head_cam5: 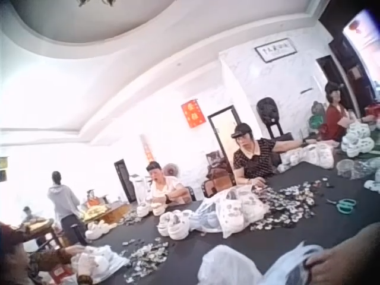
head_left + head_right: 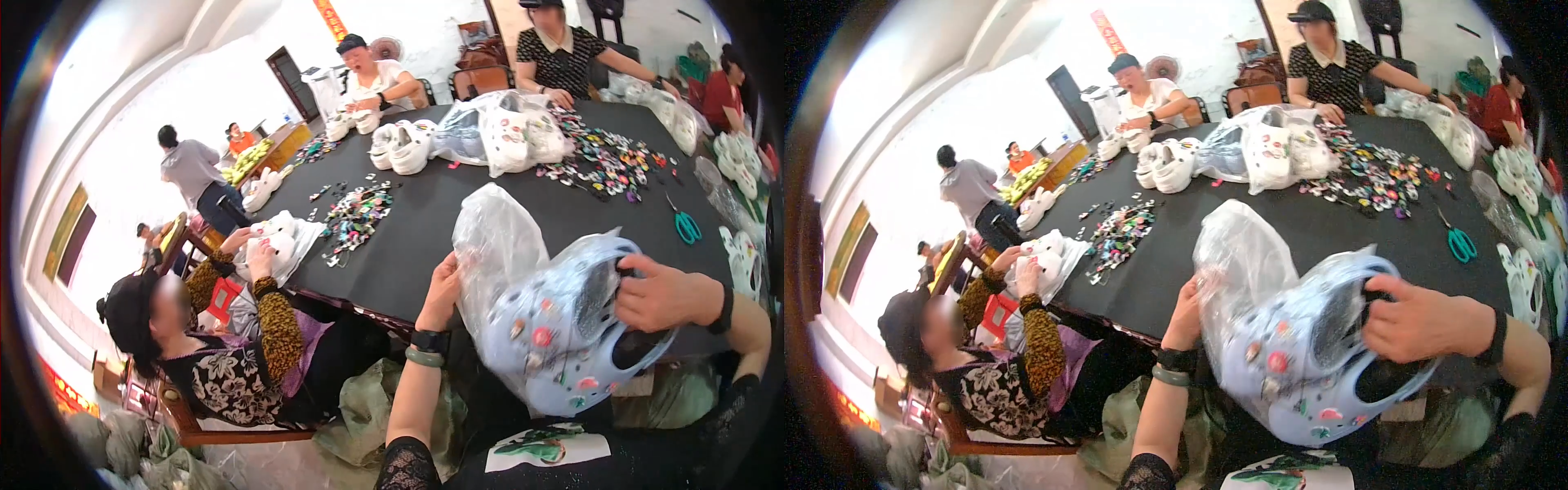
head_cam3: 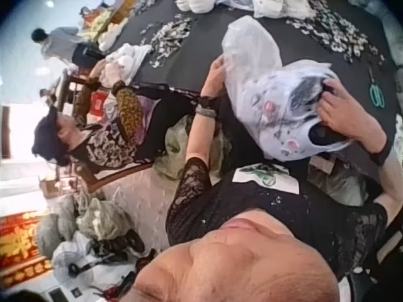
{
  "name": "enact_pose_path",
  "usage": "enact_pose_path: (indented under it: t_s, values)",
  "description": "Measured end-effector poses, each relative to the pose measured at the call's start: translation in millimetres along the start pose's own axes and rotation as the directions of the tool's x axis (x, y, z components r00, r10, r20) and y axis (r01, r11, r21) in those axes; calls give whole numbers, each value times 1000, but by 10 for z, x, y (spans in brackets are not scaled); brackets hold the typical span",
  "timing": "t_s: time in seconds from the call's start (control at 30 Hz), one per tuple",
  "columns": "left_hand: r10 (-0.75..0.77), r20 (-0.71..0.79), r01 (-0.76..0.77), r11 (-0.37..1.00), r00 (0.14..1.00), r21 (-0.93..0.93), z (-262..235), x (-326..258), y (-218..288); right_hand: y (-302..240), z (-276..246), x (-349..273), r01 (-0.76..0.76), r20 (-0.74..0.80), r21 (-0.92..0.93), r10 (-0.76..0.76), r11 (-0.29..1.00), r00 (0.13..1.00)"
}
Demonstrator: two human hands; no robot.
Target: Applying decorative charms to foam clogs and packaging them in bags.
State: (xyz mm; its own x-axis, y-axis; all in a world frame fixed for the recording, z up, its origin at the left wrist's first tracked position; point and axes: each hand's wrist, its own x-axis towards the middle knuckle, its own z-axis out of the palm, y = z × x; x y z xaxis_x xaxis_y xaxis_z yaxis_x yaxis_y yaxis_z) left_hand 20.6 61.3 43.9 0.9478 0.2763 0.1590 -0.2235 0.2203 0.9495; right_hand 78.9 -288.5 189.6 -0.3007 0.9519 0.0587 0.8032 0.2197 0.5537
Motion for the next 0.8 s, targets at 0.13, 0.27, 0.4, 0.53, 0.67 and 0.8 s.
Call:
enact_pose_path:
  t_s: [0.13,0.27,0.4,0.53,0.67,0.8]
  values:
    - [253,-60,-219,916,966,336,-436,-53,-38,-73,113,164,159,-63,17,-158,987,985]
    - [94,-364,-148,981,927,-122,-1010,-72,-23,-47,68,18,132,-63,-39,-134,990,989]
    - [24,-429,-71,993,903,-93,-247,-66,92,-15,120,-103,55,-28,-94,-58,994,998]
    - [-111,-179,123,991,978,59,-173,-75,-80,74,253,55,119,-63,-147,-129,982,990]
    - [174,-187,-129,964,967,233,3,-72,-58,-7,139,-141,62,25,-141,-59,988,998]
    - [268,-416,-135,937,869,322,-265,-391,200,195,363,-33,-41,-77,-42,38,998,996]
